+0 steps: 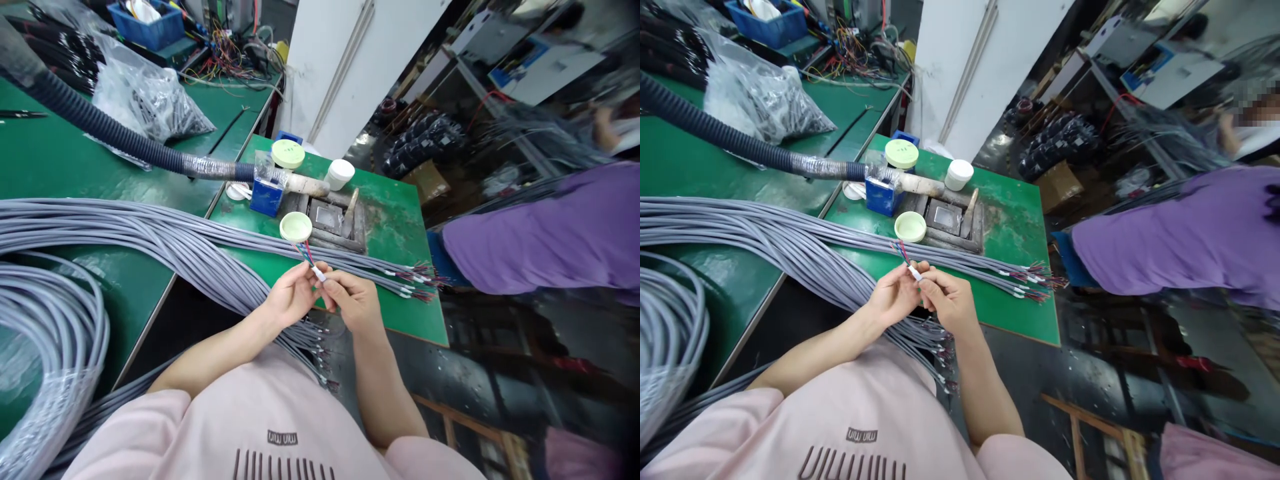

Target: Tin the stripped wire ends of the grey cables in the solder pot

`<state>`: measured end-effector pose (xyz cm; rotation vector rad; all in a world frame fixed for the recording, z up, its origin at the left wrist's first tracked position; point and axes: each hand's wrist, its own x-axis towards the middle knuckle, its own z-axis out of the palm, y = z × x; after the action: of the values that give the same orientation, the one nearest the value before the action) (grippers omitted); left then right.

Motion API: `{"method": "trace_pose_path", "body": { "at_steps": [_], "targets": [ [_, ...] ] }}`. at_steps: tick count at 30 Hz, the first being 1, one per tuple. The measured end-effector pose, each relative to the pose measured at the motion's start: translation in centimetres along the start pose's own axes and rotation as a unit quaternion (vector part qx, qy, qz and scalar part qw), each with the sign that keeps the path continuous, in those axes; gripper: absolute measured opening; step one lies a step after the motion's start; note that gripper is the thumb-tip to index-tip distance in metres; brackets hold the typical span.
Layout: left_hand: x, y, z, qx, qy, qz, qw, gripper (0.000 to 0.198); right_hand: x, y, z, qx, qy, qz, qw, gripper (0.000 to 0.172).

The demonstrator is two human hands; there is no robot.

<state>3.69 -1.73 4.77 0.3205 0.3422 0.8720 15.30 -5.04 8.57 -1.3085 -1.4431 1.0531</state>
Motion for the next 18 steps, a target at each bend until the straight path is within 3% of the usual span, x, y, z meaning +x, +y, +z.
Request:
{"method": "trace_pose_path", "body": {
  "at_steps": [4,7,10,13,18],
  "targets": [
    [-0.1,-0.6,-0.1,0.037,-0.045,0.048,0.997,0.043,0.3,0.2,-0.2,0.03,0.005,0.02,0.999,0.033],
    [-0.1,-0.6,-0.3,0.08,0.0,0.101,0.992,0.037,0.5,-0.2,-0.8,-0.035,-0.004,0.006,0.999,0.032],
    [0.1,-0.5,-0.4,0.116,0.041,0.161,0.979,0.028,0.8,-1.2,-1.5,-0.181,0.039,-0.06,0.981,0.022],
    [0.2,-0.6,-0.5,0.122,0.049,0.166,0.977,0.028,1.1,-2.6,-1.7,-0.274,0.102,-0.148,0.945,0.018],
    [0.0,-0.5,0.1,0.135,0.046,0.14,0.98,0.033,2.4,-4.0,-0.6,-0.353,0.088,-0.225,0.904,0.013]
  ]
}}
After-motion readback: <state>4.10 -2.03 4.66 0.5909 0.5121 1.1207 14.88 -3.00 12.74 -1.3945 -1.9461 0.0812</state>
